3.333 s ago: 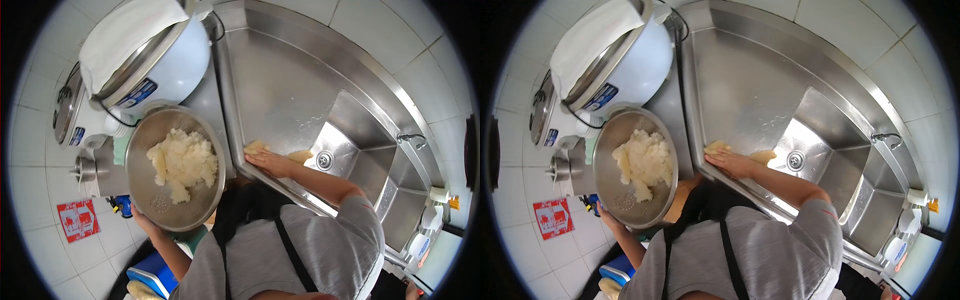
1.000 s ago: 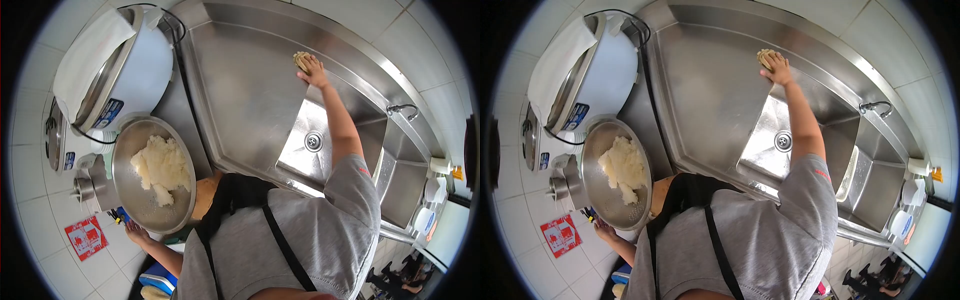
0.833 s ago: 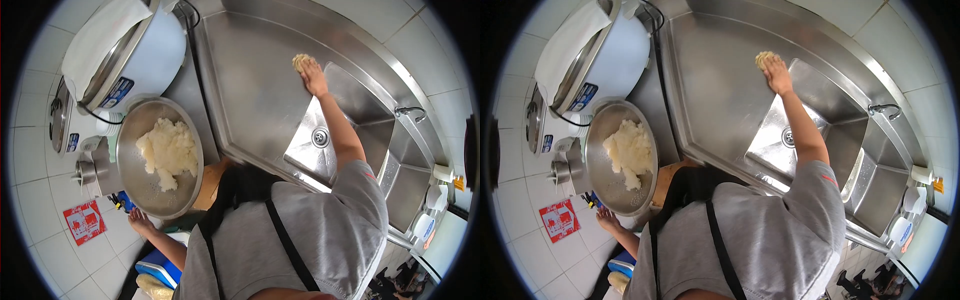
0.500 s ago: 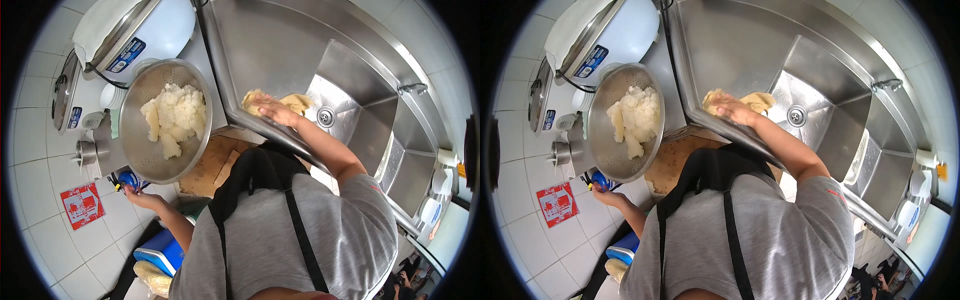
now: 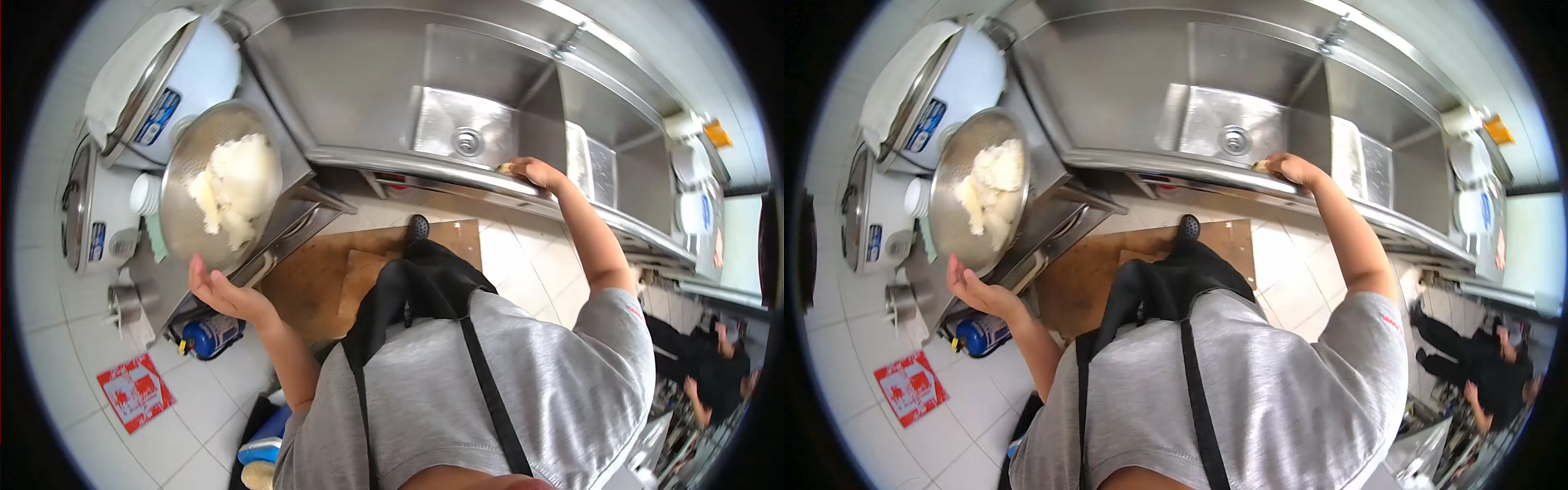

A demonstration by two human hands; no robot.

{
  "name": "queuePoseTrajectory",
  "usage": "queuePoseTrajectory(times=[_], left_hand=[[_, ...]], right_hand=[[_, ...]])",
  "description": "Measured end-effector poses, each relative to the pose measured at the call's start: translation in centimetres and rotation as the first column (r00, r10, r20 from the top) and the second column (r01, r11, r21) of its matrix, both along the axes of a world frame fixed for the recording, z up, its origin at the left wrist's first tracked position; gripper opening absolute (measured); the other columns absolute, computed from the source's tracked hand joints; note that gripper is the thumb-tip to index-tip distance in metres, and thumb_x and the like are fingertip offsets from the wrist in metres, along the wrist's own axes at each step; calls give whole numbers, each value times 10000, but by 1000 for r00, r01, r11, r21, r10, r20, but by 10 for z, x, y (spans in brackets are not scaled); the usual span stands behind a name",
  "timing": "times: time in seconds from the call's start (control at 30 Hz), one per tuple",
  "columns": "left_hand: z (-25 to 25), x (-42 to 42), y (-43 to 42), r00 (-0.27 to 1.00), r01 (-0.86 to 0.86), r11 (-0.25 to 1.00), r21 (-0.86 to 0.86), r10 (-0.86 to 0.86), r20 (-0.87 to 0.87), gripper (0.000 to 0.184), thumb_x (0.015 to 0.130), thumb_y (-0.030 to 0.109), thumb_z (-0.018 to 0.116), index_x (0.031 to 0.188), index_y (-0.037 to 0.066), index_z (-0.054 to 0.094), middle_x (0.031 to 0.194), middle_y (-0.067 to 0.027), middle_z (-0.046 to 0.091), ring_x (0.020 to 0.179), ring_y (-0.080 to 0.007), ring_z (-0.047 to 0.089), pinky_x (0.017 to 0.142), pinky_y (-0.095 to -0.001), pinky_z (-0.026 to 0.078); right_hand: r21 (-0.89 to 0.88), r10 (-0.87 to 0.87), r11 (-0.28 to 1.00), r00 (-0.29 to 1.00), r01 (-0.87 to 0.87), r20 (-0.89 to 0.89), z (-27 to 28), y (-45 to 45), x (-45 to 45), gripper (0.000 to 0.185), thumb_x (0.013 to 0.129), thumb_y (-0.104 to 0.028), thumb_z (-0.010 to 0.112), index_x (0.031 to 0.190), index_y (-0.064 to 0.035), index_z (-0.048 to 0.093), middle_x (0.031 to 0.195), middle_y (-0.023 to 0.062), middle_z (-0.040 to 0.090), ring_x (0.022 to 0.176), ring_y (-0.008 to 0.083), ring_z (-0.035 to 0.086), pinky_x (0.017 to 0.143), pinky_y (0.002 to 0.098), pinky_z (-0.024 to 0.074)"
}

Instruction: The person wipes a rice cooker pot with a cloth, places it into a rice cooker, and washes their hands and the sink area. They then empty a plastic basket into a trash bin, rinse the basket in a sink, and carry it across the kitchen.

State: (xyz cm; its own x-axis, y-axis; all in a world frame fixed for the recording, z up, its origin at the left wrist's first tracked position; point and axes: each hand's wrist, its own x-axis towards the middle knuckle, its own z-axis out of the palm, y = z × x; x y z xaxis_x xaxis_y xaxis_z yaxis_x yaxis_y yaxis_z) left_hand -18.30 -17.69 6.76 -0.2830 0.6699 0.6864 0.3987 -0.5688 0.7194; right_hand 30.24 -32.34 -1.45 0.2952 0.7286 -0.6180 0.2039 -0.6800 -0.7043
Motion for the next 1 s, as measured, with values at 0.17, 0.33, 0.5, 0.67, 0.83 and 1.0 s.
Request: queuePoseTrajectory(times=[0.17,0.33,0.5,0.67,0.83,1.0], left_hand=[[-6,35,-9,964,265,964,11,-265,4,249,856,71,413,1079,-36,444,1110,-139,456,1067,-234,429,933,-350,315],[-15,53,-15,942,325,944,-57,-329,-67,194,840,28,456,1018,-47,483,1074,-135,473,1002,-228,468,897,-340,353],[-27,82,-4,933,342,925,-168,-356,-61,172,828,-8,443,988,-37,500,1025,-113,498,954,-203,485,864,-311,378],[-20,174,-7,904,421,880,-219,-426,27,176,814,-36,445,976,-9,505,1026,-90,506,915,-163,493,813,-269,400],[-5,284,-20,839,508,834,-215,-536,-98,160,771,-40,490,916,7,538,997,-100,525,909,-188,510,800,-270,400],[16,351,-37,790,491,830,-263,-552,-267,158,736,-33,509,878,21,553,976,-114,527,938,-240,497,830,-306,381]], right_hand=[[-102,-22,994,968,49,250,-23,-69,68,297,812,-247,441,1020,-95,590,841,43,592,657,141,527,591,286,439],[-263,13,961,936,86,351,-34,-114,131,293,767,-283,483,842,-48,642,735,87,610,594,207,540,575,324,440],[-586,482,801,709,-120,515,-45,-141,202,315,734,-317,539,887,-67,654,904,168,619,840,281,587,760,378,447],[-313,53,935,803,170,594,-19,-117,276,352,715,-362,559,794,-35,663,790,163,633,709,290,614,678,362,473],[168,-207,978,452,125,868,-4,-14,373,323,705,-237,587,976,-63,615,787,136,635,740,310,608,693,390,483],[200,-163,976,317,-88,934,32,90,422,561,672,-68,566,1214,-117,428,1178,124,474,1004,327,515,846,390,439]])
